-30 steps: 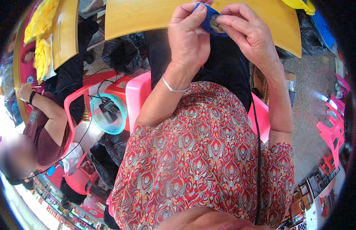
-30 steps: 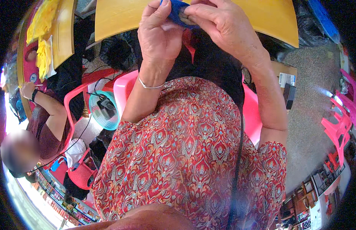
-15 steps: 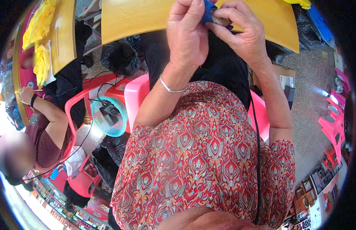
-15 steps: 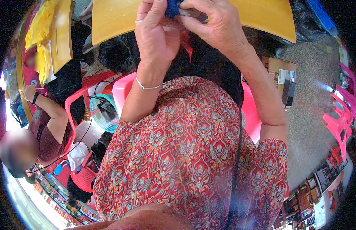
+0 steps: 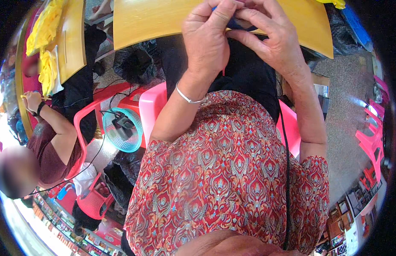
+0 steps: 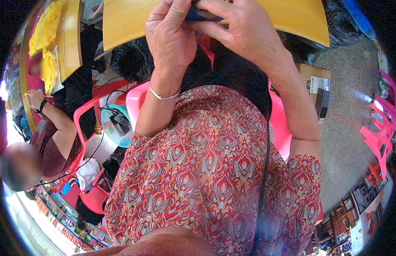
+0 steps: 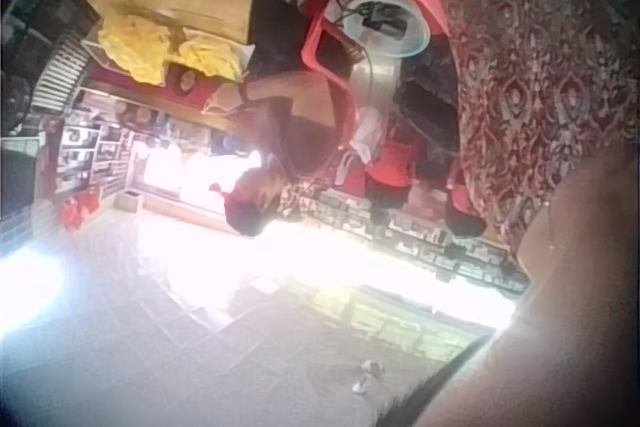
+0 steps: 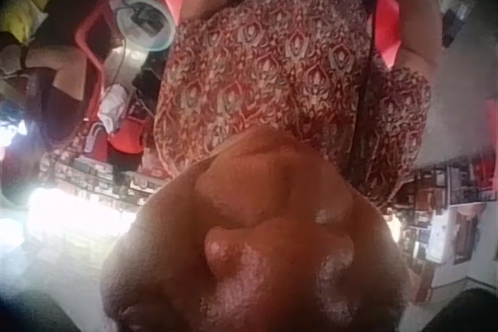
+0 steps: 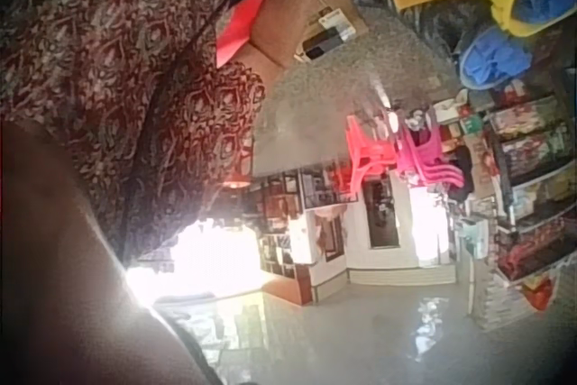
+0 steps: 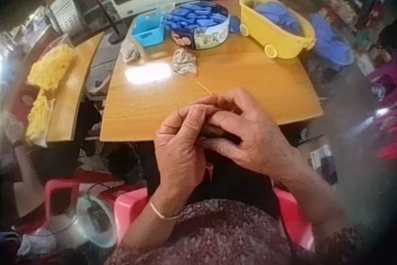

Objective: Stuffing white padding material into blue fabric pouches in a manufacturing environment.

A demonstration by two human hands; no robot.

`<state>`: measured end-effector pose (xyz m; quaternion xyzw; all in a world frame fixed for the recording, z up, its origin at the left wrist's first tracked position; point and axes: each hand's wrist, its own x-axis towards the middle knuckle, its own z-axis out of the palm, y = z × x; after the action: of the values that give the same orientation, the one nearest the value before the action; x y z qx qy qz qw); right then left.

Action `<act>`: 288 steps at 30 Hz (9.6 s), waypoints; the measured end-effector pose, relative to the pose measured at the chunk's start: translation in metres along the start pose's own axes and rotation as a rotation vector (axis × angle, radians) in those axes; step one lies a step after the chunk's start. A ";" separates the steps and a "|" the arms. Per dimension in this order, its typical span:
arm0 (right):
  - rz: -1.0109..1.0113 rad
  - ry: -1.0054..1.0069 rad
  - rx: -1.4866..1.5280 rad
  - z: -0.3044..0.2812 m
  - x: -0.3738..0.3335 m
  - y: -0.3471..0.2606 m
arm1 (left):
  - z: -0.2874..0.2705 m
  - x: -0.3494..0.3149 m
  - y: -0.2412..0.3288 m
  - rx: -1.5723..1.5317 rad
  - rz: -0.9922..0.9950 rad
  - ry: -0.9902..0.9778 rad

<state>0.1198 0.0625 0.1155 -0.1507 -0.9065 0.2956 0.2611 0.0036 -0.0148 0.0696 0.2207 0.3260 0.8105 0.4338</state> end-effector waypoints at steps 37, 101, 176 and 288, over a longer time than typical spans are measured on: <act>0.291 -0.044 0.459 0.008 -0.011 0.026 | 0.005 -0.018 -0.029 -0.157 0.084 0.039; -0.249 -0.002 -0.027 0.020 -0.028 0.000 | -0.014 -0.049 0.015 -0.326 -0.346 -0.108; 0.436 -0.056 0.700 0.035 -0.020 -0.008 | -0.037 -0.053 0.013 0.310 -0.036 0.099; -0.201 0.179 0.148 0.021 -0.013 0.004 | -0.040 -0.038 0.037 0.346 0.158 0.097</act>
<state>0.1187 0.0505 0.0935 -0.0651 -0.8659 0.3195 0.3794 -0.0230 -0.0753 0.0664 0.2778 0.4626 0.7835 0.3083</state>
